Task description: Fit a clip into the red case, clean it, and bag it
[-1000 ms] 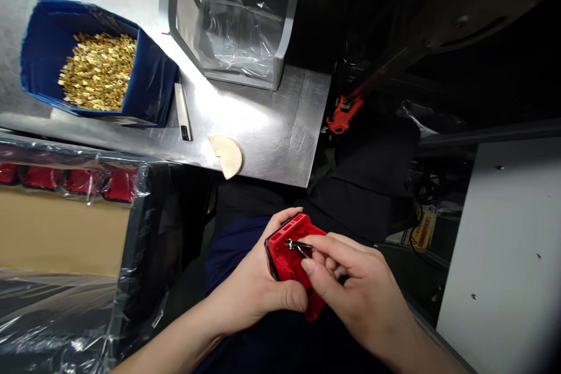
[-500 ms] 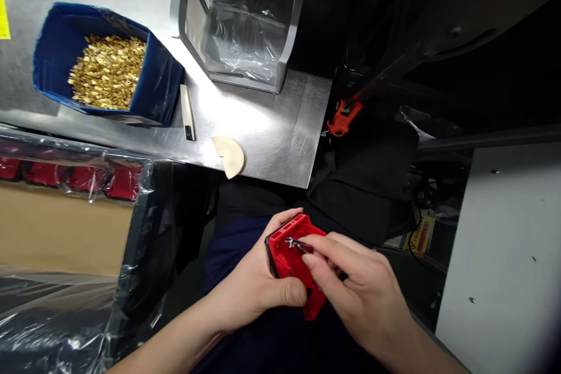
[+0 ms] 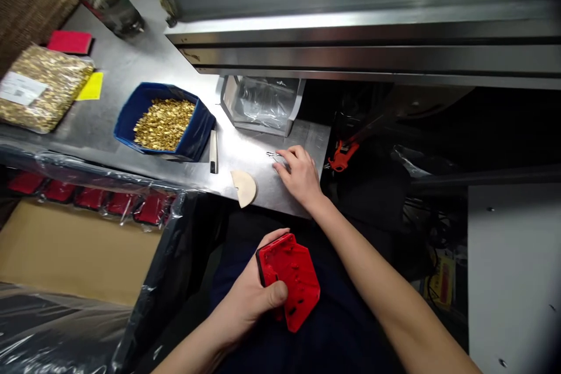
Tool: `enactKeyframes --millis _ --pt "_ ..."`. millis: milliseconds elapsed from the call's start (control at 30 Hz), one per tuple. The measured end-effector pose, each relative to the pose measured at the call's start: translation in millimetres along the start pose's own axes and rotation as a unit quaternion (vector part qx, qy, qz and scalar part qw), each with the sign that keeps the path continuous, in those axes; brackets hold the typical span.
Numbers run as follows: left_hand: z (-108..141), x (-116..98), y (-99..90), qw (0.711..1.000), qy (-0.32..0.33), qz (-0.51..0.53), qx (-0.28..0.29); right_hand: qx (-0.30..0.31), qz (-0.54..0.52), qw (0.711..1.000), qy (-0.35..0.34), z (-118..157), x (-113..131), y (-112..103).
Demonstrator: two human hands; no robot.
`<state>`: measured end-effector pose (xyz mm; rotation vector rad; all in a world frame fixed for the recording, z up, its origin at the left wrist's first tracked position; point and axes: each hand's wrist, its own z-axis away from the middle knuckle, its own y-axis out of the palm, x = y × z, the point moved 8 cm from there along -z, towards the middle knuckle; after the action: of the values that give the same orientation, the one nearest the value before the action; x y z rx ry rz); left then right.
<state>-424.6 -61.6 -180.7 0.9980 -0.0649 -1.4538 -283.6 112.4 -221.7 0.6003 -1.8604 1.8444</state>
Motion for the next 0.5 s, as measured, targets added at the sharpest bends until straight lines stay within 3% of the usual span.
enactKeyframes --millis 67,133,200,267,333,400,467,500 --pt "2 -5 -2.9 0.999 0.023 -0.042 -0.019 0.015 0.010 1.000 -0.004 -11 3 11" --pt "4 -9 -4.1 0.994 0.037 -0.092 -0.034 0.015 0.012 1.000 -0.001 -6 2 10" --pt "5 -12 -5.3 0.988 0.037 -0.139 -0.052 0.005 -0.031 0.999 0.012 16 -1 -6" --pt "4 -12 -8.2 0.982 0.027 -0.172 -0.076 0.015 -0.138 0.990 0.027 51 -4 -28" --pt "1 -10 -12.6 0.975 0.018 -0.194 -0.104 0.087 -0.261 0.961 0.020 93 2 -44" --pt "-4 -9 -17.3 0.965 0.014 -0.226 -0.132 0.215 -0.335 0.917 0.000 139 17 -48" --pt "-9 -11 -22.2 0.944 0.019 -0.282 -0.168 0.295 -0.331 0.896 -0.007 176 28 -48" --pt "-13 -14 -23.7 0.931 0.022 -0.315 -0.184 0.304 -0.315 0.899 -0.008 189 31 -47"
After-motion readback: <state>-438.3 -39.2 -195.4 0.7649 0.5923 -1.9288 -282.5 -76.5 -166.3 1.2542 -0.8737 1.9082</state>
